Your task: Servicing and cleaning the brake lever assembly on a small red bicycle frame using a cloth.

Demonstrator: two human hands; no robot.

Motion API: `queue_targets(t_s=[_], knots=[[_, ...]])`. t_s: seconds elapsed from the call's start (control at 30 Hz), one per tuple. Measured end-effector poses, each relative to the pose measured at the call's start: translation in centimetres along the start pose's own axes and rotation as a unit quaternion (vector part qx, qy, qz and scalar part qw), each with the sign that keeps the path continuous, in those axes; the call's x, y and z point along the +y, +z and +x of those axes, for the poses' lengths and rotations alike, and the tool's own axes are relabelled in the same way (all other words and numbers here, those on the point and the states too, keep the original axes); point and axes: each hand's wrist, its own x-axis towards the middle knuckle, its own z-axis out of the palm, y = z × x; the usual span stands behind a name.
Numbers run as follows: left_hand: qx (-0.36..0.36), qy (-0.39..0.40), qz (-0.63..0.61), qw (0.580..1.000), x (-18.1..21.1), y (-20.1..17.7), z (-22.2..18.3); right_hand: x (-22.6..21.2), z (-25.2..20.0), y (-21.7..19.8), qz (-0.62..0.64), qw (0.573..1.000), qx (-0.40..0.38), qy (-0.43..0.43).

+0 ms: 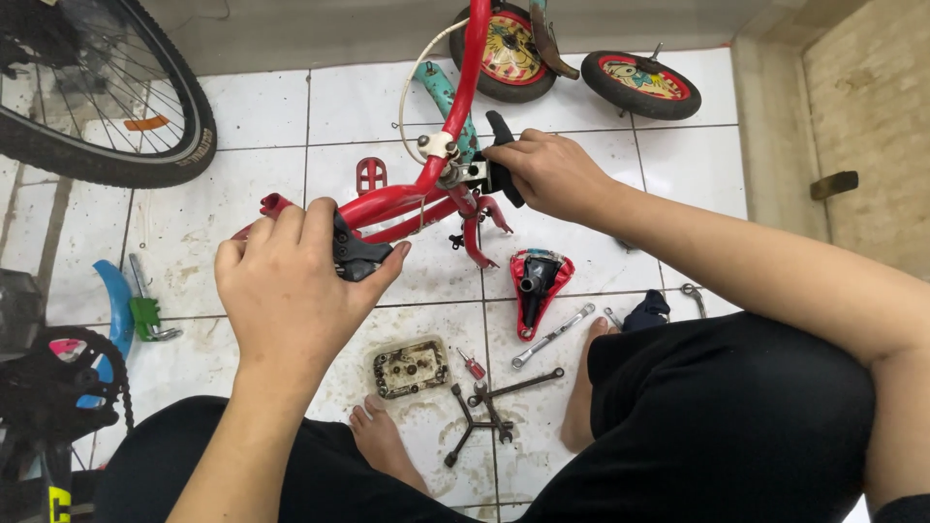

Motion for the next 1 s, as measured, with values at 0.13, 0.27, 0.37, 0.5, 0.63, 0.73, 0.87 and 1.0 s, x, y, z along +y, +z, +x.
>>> queue_targets(t_s=[0.13,0.27,0.37,0.5,0.63,0.73,0.87,1.0], knots=[[-0.002,-0.001,-0.002,1.0,0.0,-0.1,0.0,0.4,-0.4,1.0,-0.046,0.999,0.013,-0.024],[-0.01,-0.003,-0.004,1.0,0.0,-0.2,0.1,0.3,-0.9,1.7,-0.108,0.993,0.034,-0.039],[-0.01,-0.001,-0.003,1.0,0.0,-0.1,0.3,0.3,-1.3,2.0,-0.111,0.993,0.027,-0.023],[-0.011,0.001,0.006,1.0,-0.1,0.1,0.5,0.5,-1.5,2.2,-0.041,0.999,0.004,0.007],[0.001,0.002,0.002,1.0,-0.1,0.0,0.5,0.5,-1.1,2.4,-0.005,1.0,-0.011,0.023],[0.01,0.006,0.003,1.0,0.0,0.1,0.7,0.9,-1.0,2.1,0.047,0.998,-0.011,0.033],[-0.004,0.004,-0.014,1.0,-0.2,0.0,0.7,1.7,-1.3,0.9,0.079,0.995,0.042,-0.035],[-0.007,0.0,-0.024,1.0,-0.3,0.0,0.5,1.8,-2.3,-0.8,0.128,0.98,0.127,-0.088]])
